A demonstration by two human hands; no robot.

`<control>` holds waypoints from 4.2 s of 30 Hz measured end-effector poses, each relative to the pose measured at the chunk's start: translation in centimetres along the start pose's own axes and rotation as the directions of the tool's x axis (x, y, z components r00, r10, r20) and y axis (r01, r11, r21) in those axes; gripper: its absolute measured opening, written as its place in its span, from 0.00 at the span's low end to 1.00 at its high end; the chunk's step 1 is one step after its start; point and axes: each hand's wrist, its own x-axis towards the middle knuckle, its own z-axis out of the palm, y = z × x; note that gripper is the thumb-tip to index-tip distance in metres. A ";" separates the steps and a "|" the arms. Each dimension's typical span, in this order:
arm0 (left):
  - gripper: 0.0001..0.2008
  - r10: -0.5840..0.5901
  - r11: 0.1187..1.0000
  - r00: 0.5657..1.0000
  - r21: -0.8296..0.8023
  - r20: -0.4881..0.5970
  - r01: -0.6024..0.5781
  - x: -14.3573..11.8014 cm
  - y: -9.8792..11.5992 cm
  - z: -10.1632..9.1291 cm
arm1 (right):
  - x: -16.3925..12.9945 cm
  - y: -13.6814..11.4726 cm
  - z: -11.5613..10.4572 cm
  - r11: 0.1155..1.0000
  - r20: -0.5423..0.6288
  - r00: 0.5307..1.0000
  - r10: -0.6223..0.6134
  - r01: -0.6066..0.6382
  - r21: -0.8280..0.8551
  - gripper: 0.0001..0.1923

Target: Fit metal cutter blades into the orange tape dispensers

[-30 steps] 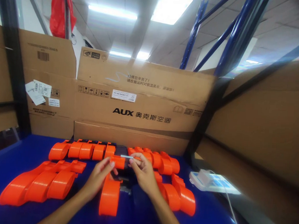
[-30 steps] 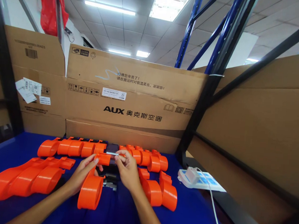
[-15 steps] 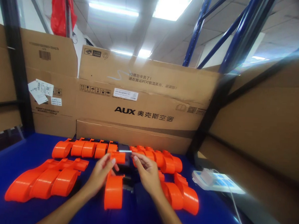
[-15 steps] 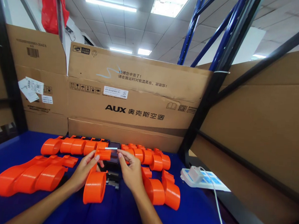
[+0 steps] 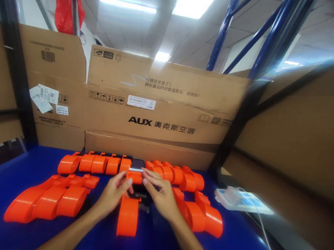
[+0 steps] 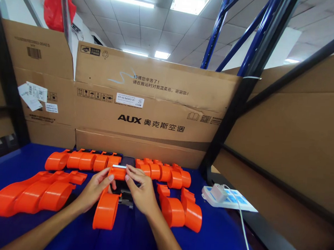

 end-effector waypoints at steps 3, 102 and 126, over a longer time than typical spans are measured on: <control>0.23 -0.017 0.999 0.999 -0.027 -0.037 0.016 0.0 0.2 0.1 | -0.1 -0.1 0.3 0.999 0.024 0.999 -0.024 0.025 -0.048 0.15; 0.26 -0.071 0.997 0.997 0.008 0.027 0.071 0.2 -0.5 -0.6 | 0.8 -0.7 0.0 0.798 0.213 0.902 -0.374 0.431 -0.421 0.11; 0.19 -0.207 0.952 0.978 -0.237 -0.023 0.196 0.0 -0.2 -0.7 | 1.5 -0.3 -1.3 0.870 0.120 0.955 -0.270 0.296 -0.395 0.14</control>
